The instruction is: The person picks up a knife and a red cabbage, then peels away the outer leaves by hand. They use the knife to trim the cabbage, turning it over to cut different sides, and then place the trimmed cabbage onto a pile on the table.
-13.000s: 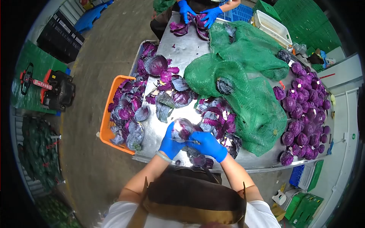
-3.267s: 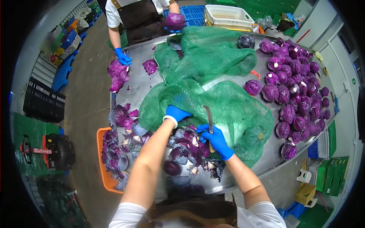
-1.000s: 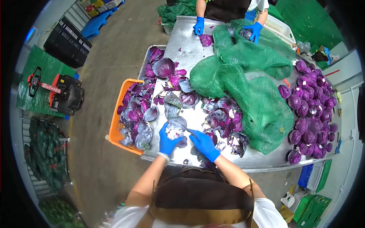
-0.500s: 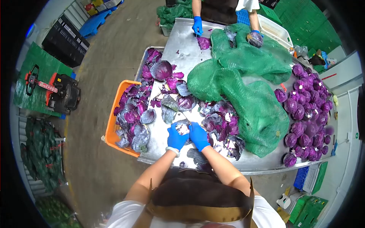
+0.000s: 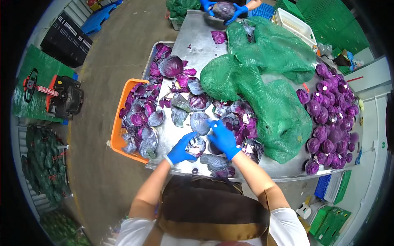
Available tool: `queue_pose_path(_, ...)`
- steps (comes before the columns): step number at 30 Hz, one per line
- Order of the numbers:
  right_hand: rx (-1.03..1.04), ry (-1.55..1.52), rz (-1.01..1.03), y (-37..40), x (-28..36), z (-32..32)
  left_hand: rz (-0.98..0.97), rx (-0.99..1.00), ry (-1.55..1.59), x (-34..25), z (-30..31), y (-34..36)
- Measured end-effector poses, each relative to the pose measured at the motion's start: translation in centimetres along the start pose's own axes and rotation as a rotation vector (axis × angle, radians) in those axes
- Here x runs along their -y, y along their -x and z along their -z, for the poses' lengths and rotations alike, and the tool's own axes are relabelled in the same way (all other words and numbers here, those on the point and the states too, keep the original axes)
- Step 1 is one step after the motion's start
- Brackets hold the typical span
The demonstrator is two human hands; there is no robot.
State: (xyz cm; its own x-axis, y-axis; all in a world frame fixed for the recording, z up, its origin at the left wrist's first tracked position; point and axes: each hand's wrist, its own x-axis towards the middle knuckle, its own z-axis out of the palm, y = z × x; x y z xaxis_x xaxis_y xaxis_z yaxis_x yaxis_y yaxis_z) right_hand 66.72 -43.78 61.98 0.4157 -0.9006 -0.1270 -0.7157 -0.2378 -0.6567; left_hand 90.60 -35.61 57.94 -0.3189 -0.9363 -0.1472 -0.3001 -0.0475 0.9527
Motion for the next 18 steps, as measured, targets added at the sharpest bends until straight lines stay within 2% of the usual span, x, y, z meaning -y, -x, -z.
queue_pose_path(1, -0.007, -0.072, 0.138, 0.6, -2.3, -4.2, 0.02, -0.013, 0.01, -0.6, 0.2, -0.8)
queue_pose_path(2, 0.194, -0.173, 0.029, 1.1, -0.3, -3.6, 0.035, -0.096, -0.01, 0.3, -0.5, -1.0)
queue_pose_path(3, 0.051, -0.213, 0.035, 1.6, -0.7, -5.1, 0.054, -0.178, -0.028, 2.2, -1.7, -0.5)
queue_pose_path(4, -0.092, -0.255, 0.044, 1.6, -0.9, -5.8, 0.076, -0.261, -0.048, 1.5, -1.9, -0.7)
queue_pose_path(5, -0.096, -0.265, 0.025, 1.3, -1.6, -6.2, 0.095, -0.245, -0.052, 0.6, -2.4, -0.8)
queue_pose_path(6, -0.092, -0.281, 0.002, 1.3, -1.6, -6.4, 0.038, -0.279, -0.33, 1.5, -3.4, -1.0)
queue_pose_path(7, -0.085, -0.304, -0.032, 2.0, -0.9, -6.4, 0.097, -0.337, -0.342, 0.8, -4.3, -0.9)
queue_pose_path(8, 0.016, -0.38, -0.084, 2.1, -0.8, -5.8, 0.152, -0.393, -0.357, 0.1, -5.1, -1.3)
queue_pose_path(10, -0.009, -0.255, -0.073, 2.0, 1.1, -4.4, 0.198, -0.452, -0.359, -0.3, -4.9, -2.1)
queue_pose_path(13, -0.022, -0.094, -0.24, 1.0, 0.1, -6.0, 0.211, -0.422, -0.383, -1.5, -4.9, -2.3)
queue_pose_path(14, -0.011, -0.103, -0.455, -0.3, -0.8, -6.1, 0.19, -0.448, -0.377, -1.0, -5.3, -2.1)
queue_pose_path(16, 0.006, -0.084, -0.328, -1.8, -3.6, -6.5, 0.122, -0.521, -0.377, 0.4, -5.5, -1.9)
queue_pose_path(18, -0.046, -0.219, -0.185, -1.1, -3.5, -6.8, -0.002, -0.5, -0.153, 1.7, -4.1, -0.7)
